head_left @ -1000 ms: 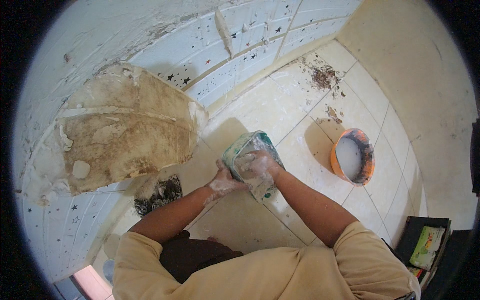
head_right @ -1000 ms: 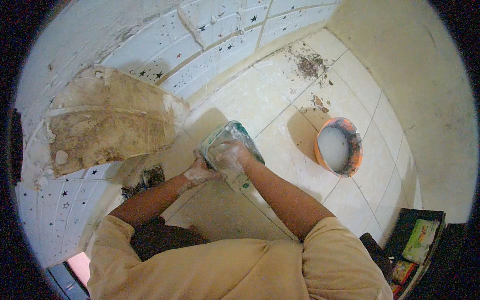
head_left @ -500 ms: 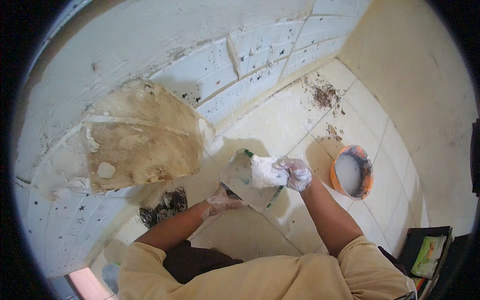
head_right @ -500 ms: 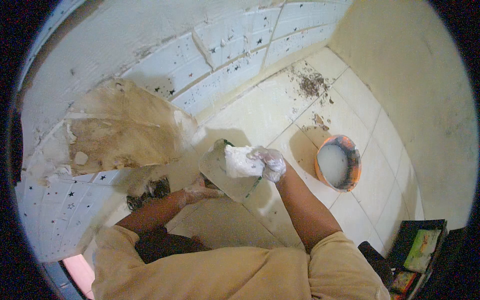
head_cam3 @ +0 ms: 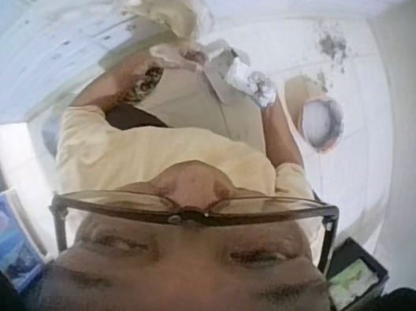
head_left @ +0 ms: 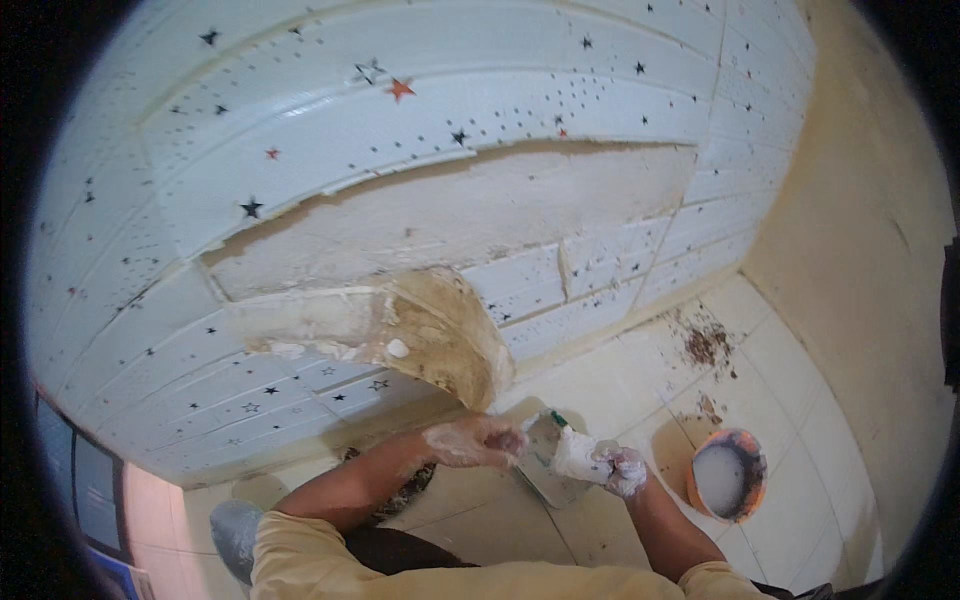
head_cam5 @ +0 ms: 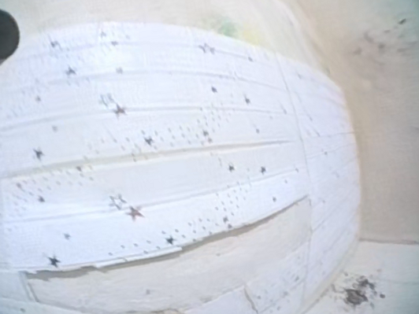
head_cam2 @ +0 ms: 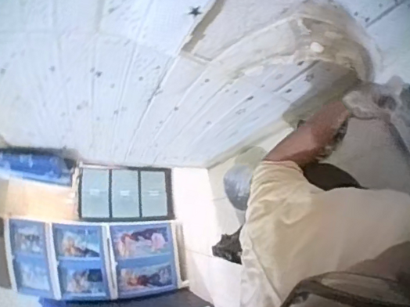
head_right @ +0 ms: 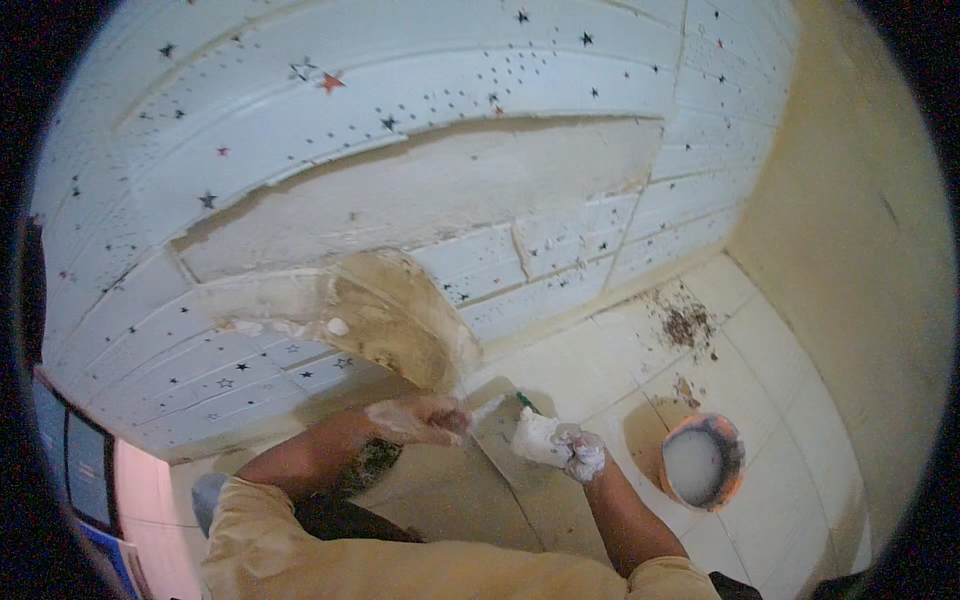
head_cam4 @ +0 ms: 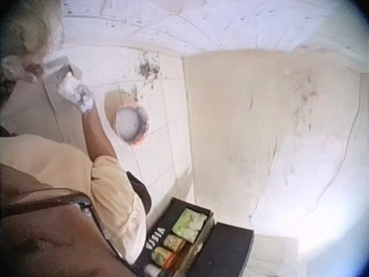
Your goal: The person scoops a white paste from a container and applies it to a wall using a trowel. They spread the material over a section of the wall, smoothing it out, and repeat the process by returning to the container to gather more paste.
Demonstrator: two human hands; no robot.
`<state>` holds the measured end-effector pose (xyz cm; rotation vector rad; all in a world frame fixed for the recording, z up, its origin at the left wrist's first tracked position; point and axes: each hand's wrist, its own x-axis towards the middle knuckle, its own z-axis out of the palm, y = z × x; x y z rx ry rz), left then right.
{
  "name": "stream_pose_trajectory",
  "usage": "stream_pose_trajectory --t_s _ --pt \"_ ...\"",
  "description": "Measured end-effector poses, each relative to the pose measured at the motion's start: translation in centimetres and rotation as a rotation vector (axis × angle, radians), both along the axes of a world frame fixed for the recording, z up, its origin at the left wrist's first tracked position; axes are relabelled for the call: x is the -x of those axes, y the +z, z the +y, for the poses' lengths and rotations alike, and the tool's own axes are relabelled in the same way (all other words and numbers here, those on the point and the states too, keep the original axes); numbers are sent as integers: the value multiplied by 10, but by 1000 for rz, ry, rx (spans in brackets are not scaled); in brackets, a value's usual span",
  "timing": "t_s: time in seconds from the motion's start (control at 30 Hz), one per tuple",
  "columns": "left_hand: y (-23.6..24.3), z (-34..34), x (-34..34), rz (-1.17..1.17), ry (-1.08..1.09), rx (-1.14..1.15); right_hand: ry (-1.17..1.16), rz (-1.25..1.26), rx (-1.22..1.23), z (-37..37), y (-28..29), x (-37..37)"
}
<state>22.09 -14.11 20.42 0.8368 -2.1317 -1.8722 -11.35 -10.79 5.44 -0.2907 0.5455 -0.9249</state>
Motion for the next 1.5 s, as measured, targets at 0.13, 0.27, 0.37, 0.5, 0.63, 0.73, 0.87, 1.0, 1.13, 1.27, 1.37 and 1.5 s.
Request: stream_pose_trajectory --t_s 0.13,0.27,0.37,0.5,0.63,0.73,0.87,1.0,1.13,1.27,1.37,1.5 --pt "124 28 -12 243 505 9 83 33 62 -9 2 -8" --pt "189 52 -13 776 771 -43 195 -60 116 -14 29 -21" --pt "216 47 -15 881 940 -12 258 -123 152 -16 42 -28" --pt "233 18 -23 856 1133 -69 307 -168 193 -13 60 -32" --pt "236 3 -21 861 1063 -119 259 -64 245 -11 78 -33" --pt "243 -7 -25 882 1070 -50 264 33 289 -7 94 -37" --pt "255 -7 -11 978 1136 -111 150 152 196 3 117 -42" --pt "263 -8 -8 1087 1118 -148 248 -5 311 1 110 -34" --pt "251 -11 -9 1006 1102 -111 194 -114 170 3 115 -34" --pt "239 -16 -2 946 1155 -222 219 -192 237 -14 74 -16" --pt "249 -25 -4 1061 1151 -224 208 -175 240 -16 62 -14" --pt "258 -33 1 1141 1226 -272 194 -130 213 -5 85 -20"
